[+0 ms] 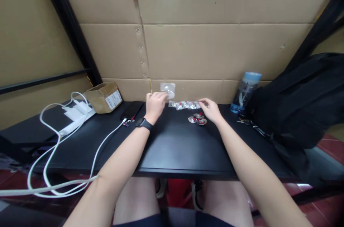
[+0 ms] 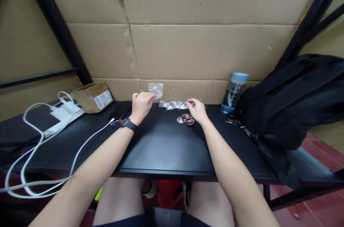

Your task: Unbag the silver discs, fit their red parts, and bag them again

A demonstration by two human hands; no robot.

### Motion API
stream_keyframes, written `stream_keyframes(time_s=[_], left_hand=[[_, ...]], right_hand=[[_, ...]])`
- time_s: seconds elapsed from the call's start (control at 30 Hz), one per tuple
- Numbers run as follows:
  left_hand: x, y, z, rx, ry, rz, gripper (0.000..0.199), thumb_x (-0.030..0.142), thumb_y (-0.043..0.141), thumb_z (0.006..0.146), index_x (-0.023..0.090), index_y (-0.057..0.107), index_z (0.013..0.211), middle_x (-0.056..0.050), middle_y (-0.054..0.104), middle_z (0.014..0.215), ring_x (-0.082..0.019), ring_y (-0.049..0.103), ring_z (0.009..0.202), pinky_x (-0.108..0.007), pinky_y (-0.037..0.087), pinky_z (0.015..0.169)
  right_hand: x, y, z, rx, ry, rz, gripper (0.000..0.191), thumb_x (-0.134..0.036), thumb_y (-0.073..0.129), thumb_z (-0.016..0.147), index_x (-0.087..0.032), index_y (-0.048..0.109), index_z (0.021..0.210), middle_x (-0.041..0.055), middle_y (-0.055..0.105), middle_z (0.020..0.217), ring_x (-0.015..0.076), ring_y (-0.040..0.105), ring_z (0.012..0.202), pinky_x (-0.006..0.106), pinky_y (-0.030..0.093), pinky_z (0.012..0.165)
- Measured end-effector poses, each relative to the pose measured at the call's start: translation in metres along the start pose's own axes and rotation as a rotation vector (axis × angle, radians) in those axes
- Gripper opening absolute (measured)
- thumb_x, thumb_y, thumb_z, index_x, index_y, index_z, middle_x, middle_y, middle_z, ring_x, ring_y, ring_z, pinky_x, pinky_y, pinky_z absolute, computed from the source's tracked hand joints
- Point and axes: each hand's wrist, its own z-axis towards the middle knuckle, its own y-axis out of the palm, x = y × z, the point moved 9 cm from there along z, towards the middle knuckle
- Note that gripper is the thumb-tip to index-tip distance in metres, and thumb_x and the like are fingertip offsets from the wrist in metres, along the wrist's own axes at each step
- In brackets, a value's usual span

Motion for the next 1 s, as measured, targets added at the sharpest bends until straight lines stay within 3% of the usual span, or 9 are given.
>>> stream_keyframes(time_s=[0.1, 0.17, 0.23, 0.27, 0.4, 0.57, 0.73, 0.87, 1.0], left_hand=[[-0.059, 0.008, -0.006, -0.057, -0.195, 0.081, 0.038, 0.024, 0.036, 0.104, 0.028, 0.065, 0.128, -0.008, 0.066, 0.137, -0.026, 0.057, 0.124, -0.050, 0.031, 0.103], [-0.082, 0.041, -0.019, -0.321, -0.251, 0.104, 0.040, 0.028, 0.040, 0.102, 0.029, 0.060, 0.136, -0.008, 0.060, 0.145, -0.028, 0.052, 0.132, -0.052, 0.032, 0.106], [-0.095, 0.075, -0.037, -0.588, -0.287, 0.100, 0.045, 0.037, 0.041, 0.102, 0.031, 0.051, 0.145, -0.008, 0.049, 0.155, -0.031, 0.043, 0.141, -0.056, 0.032, 0.109], [-0.098, 0.085, -0.043, -0.652, -0.301, 0.098, 0.046, 0.041, 0.039, 0.102, 0.032, 0.050, 0.147, -0.008, 0.046, 0.157, -0.032, 0.041, 0.143, -0.058, 0.033, 0.109], [-0.100, 0.098, -0.049, -0.672, -0.317, 0.103, 0.051, 0.045, 0.032, 0.103, 0.028, 0.049, 0.148, -0.009, 0.042, 0.159, -0.033, 0.037, 0.145, -0.060, 0.033, 0.111], [-0.087, 0.089, -0.047, -0.615, -0.293, 0.069, 0.052, 0.044, 0.040, 0.100, 0.025, 0.049, 0.148, -0.011, 0.044, 0.157, -0.035, 0.039, 0.143, -0.058, 0.036, 0.110], [-0.045, 0.082, -0.044, -0.566, -0.266, -0.113, 0.050, 0.042, 0.052, 0.093, 0.027, 0.053, 0.141, -0.010, 0.049, 0.152, -0.035, 0.044, 0.139, -0.056, 0.039, 0.109], [-0.003, 0.079, -0.038, -0.510, -0.151, -0.214, 0.045, 0.037, 0.055, 0.091, 0.028, 0.056, 0.135, -0.009, 0.053, 0.147, -0.033, 0.047, 0.136, -0.054, 0.039, 0.108], [0.023, 0.083, -0.039, -0.527, -0.034, -0.255, 0.043, 0.036, 0.056, 0.090, 0.029, 0.058, 0.132, -0.008, 0.054, 0.145, -0.033, 0.048, 0.133, -0.054, 0.040, 0.107]], right_hand=[[0.020, -0.006, 0.003, 0.025, 0.019, -0.070, 0.023, -0.036, 0.059, 0.088, -0.019, 0.073, 0.095, 0.0087, 0.076, 0.097, 0.0229, 0.068, 0.086, 0.038, 0.051, 0.087], [0.031, -0.002, 0.003, 0.004, 0.041, -0.113, 0.022, -0.034, 0.059, 0.088, -0.019, 0.073, 0.096, 0.0090, 0.075, 0.098, 0.0224, 0.067, 0.085, 0.037, 0.052, 0.086], [0.040, 0.004, 0.003, -0.041, 0.059, -0.169, 0.023, -0.034, 0.061, 0.087, -0.019, 0.072, 0.100, 0.0097, 0.073, 0.102, 0.0220, 0.067, 0.085, 0.037, 0.052, 0.086], [0.044, 0.007, 0.002, -0.071, 0.063, -0.202, 0.024, -0.033, 0.061, 0.087, -0.018, 0.072, 0.102, 0.0102, 0.073, 0.104, 0.0221, 0.067, 0.087, 0.037, 0.052, 0.087], [0.057, 0.014, -0.002, -0.184, 0.099, -0.393, 0.026, -0.029, 0.060, 0.088, -0.020, 0.070, 0.110, 0.0122, 0.068, 0.121, 0.0268, 0.063, 0.111, 0.041, 0.049, 0.098], [0.077, 0.003, -0.005, -0.222, 0.212, -0.638, 0.046, -0.019, 0.049, 0.090, -0.024, 0.060, 0.134, 0.0126, 0.053, 0.149, 0.0343, 0.049, 0.133, 0.056, 0.042, 0.104], [0.084, 0.014, 0.002, -0.311, 0.162, -0.681, 0.064, -0.015, 0.046, 0.088, -0.028, 0.045, 0.150, 0.0071, 0.037, 0.163, 0.0322, 0.034, 0.146, 0.059, 0.034, 0.110], [0.086, 0.016, 0.005, -0.316, 0.189, -0.708, 0.048, -0.029, 0.051, 0.093, -0.030, 0.057, 0.140, 0.0086, 0.054, 0.149, 0.0342, 0.044, 0.135, 0.059, 0.035, 0.104], [0.084, -0.007, 0.003, -0.168, 0.242, -0.768, 0.030, -0.031, 0.055, 0.095, -0.027, 0.067, 0.122, 0.0113, 0.069, 0.125, 0.0320, 0.052, 0.117, 0.054, 0.032, 0.097]])
